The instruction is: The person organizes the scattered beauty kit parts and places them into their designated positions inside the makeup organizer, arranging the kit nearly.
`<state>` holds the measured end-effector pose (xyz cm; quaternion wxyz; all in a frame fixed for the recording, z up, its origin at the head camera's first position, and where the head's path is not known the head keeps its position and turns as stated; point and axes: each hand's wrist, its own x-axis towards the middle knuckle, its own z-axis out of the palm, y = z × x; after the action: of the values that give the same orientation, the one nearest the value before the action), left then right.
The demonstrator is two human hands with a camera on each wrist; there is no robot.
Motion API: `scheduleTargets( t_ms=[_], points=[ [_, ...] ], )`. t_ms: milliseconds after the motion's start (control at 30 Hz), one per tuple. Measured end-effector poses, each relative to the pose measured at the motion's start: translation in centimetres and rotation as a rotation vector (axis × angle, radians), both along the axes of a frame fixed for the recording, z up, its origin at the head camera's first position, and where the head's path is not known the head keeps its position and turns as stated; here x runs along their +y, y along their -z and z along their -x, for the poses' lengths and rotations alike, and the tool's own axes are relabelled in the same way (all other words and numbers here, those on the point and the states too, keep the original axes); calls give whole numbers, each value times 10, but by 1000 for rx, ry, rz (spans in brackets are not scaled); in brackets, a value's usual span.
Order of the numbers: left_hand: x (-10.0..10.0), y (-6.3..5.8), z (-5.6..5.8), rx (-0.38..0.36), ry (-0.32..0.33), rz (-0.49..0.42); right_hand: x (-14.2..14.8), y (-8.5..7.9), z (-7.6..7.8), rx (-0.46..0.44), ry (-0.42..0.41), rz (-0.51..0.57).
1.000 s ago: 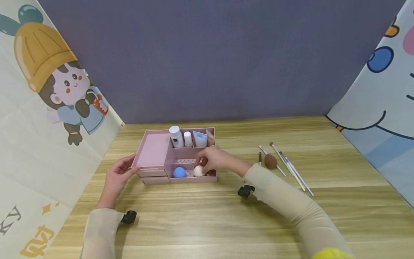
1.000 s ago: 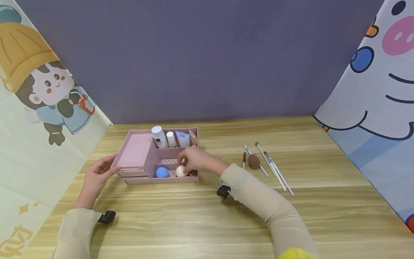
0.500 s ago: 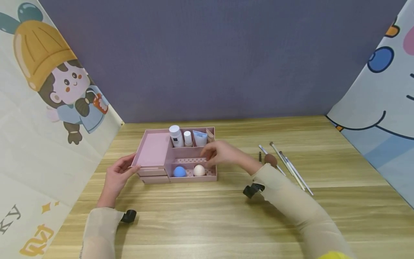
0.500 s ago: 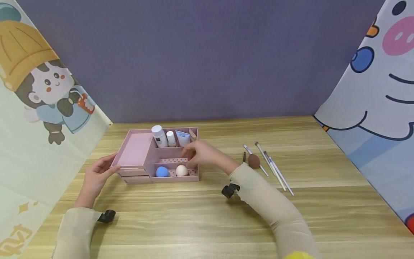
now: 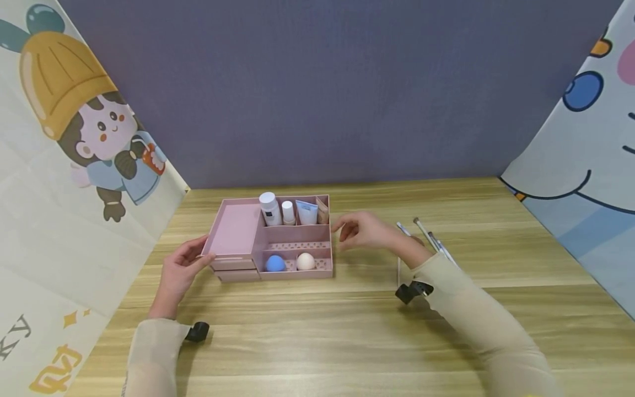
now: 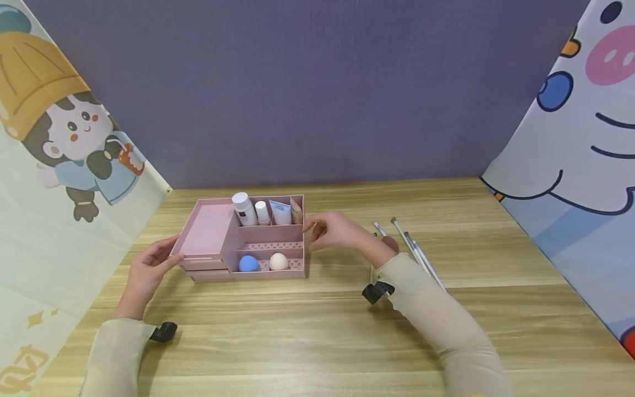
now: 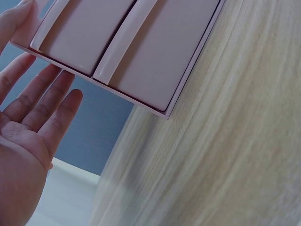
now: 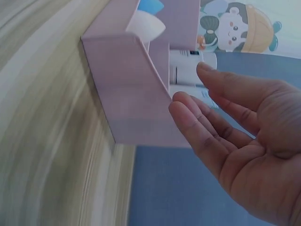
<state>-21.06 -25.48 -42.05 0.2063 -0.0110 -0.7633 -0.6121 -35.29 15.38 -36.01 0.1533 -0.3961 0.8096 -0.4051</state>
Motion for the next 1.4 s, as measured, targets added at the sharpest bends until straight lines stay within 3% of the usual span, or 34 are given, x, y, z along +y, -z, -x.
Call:
scheduleTargets(
  t_ms=[400, 667, 1033, 1267, 1400],
  points=[
    [1, 0, 0, -15, -20, 27, 46, -3, 6, -1, 103, -52],
    [1, 0, 0, 6, -3, -8, 80, 2, 13, -10, 181, -49],
    [1, -1, -1, -7, -10, 13, 117, 10, 24, 3, 299, -148],
    [1, -1, -1, -39, -30, 48, 136, 18, 34, 23, 324, -223],
    [1, -1, 0, -41, -31, 49, 142, 20, 36, -27, 321, -280]
  ],
)
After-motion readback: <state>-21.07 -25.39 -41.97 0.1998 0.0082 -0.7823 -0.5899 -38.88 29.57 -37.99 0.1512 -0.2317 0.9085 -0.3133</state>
